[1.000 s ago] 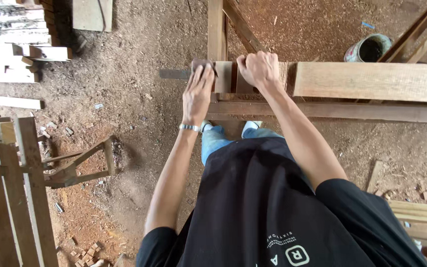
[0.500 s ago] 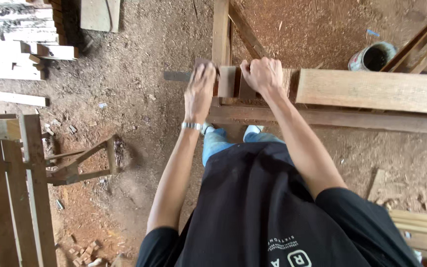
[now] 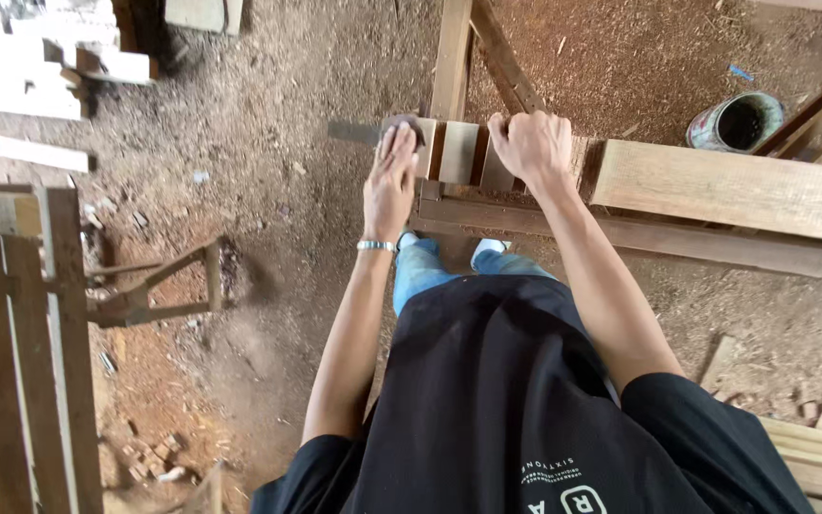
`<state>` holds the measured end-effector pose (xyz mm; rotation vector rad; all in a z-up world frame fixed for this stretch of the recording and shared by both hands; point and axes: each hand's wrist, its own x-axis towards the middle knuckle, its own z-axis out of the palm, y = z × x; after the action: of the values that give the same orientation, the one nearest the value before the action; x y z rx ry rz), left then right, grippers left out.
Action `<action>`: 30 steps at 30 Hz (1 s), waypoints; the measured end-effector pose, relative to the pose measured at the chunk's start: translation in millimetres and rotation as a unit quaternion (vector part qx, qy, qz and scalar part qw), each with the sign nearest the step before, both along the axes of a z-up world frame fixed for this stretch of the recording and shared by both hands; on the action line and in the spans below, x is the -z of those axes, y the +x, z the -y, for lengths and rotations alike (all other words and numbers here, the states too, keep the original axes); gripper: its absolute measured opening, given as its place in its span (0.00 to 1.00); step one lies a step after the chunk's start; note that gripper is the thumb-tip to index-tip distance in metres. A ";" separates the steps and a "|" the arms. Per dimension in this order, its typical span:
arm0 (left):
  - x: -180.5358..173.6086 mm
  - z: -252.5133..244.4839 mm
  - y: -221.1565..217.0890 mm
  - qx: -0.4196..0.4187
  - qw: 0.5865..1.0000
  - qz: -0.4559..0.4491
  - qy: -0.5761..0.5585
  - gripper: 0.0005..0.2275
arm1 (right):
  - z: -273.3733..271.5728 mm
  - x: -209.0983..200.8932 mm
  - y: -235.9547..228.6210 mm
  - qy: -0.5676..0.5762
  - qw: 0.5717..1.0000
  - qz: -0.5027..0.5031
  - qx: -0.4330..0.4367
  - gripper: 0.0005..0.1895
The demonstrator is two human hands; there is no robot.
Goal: The person sands the surface and interior grooves of a wooden furniture component by hand using sandpaper.
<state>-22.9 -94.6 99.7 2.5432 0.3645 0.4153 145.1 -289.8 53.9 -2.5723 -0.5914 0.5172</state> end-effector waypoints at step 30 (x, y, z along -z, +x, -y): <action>-11.7 27.7 -61.0 -0.264 0.937 -0.030 -0.226 0.15 | 5.4 -4.6 7.1 -0.033 0.998 0.033 -0.038 0.37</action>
<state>-83.9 -122.3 111.4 1.9855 1.0478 0.3913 152.2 -295.2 58.5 -2.6462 -0.7088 0.4872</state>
